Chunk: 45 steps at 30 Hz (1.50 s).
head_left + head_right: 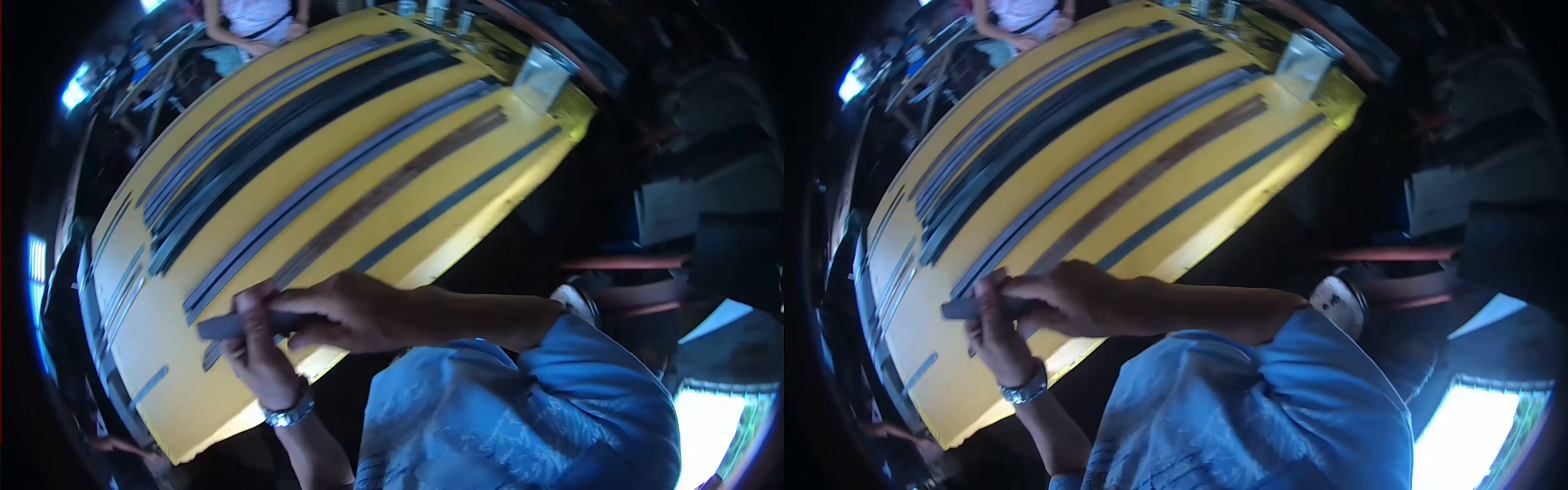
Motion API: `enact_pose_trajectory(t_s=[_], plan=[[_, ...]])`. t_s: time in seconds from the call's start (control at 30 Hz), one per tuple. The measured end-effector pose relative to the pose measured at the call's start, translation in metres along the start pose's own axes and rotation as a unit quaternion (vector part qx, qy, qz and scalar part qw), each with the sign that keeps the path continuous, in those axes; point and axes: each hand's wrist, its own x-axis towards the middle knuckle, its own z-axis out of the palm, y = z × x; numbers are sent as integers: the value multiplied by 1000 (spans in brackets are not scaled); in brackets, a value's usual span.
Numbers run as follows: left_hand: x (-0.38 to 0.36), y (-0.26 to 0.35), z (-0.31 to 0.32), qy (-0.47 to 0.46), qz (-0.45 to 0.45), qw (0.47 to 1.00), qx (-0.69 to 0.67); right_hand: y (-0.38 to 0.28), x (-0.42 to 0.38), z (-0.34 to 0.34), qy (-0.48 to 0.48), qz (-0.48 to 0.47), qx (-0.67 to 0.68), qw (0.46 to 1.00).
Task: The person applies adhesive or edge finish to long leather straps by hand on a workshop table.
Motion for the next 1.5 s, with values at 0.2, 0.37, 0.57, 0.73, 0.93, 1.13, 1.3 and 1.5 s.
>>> enact_pose_trajectory(t_s=[0.2,0.37,0.57,0.73,0.93,1.13,1.3,1.5], plan=[[41,-34,-93,177,-35,980,80,88,-98,-7,25,69,-250,966],[73,-19,-213,335,-72,934,103,158,-205,-63,93,214,-393,889],[38,-122,-473,377,-221,890,129,215,-290,-187,218,300,-562,739],[-36,-214,-352,371,-353,854,89,250,-301,-271,133,412,-586,685],[-64,-301,-273,363,-373,820,239,316,-289,-337,135,495,-553,656],[-60,-328,-294,249,-252,791,499,345,-256,-367,120,553,-501,655],[-63,-333,-316,302,-251,787,476,314,-248,-354,97,491,-560,660],[-75,-321,-334,348,-366,732,457,296,-294,-382,110,460,-596,649]])
